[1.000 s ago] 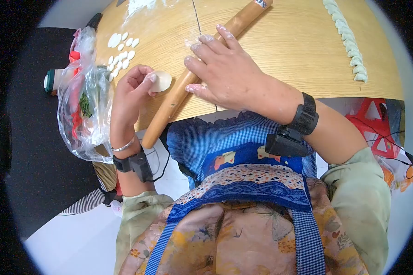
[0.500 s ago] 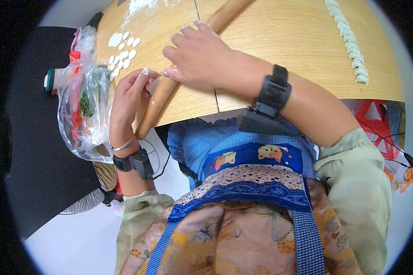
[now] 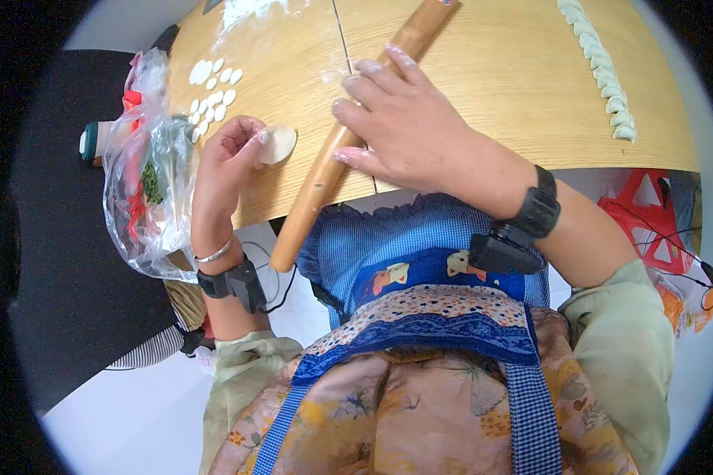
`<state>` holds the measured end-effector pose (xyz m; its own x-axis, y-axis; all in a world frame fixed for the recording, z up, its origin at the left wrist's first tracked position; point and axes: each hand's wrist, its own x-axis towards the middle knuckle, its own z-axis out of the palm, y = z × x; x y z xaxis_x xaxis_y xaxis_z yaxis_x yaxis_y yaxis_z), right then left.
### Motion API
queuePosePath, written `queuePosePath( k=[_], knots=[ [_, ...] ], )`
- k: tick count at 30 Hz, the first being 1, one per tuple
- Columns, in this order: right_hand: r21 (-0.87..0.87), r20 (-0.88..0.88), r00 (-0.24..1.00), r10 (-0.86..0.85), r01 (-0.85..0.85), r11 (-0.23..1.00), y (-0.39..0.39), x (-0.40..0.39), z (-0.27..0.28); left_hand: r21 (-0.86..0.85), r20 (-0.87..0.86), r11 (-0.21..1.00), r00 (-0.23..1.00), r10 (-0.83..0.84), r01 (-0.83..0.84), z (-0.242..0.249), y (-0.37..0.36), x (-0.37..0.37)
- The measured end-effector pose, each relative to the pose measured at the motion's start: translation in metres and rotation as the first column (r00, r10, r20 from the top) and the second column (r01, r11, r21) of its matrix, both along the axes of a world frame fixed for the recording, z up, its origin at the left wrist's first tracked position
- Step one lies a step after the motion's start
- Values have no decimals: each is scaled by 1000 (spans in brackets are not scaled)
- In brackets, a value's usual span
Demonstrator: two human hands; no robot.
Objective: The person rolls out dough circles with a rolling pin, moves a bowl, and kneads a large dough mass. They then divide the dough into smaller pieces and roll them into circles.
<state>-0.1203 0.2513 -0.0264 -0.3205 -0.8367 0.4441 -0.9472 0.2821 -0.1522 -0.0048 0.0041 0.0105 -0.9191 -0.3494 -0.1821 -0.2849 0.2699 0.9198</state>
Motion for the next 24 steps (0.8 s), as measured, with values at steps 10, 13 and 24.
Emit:
queuePosePath(
  k=[10,13,24],
  knots=[
    [-29,-28,1000,-2,2,1000,-20,-22,3,-75,42,994,996,-78,81,-3,8,-8],
    [-74,-28,998,49,-51,996,-55,-28,0,-68,79,991,991,-108,114,-1,4,-12],
    [52,-66,996,64,-60,997,-87,-37,0,-187,143,963,975,-167,193,-3,3,-14]
  ],
)
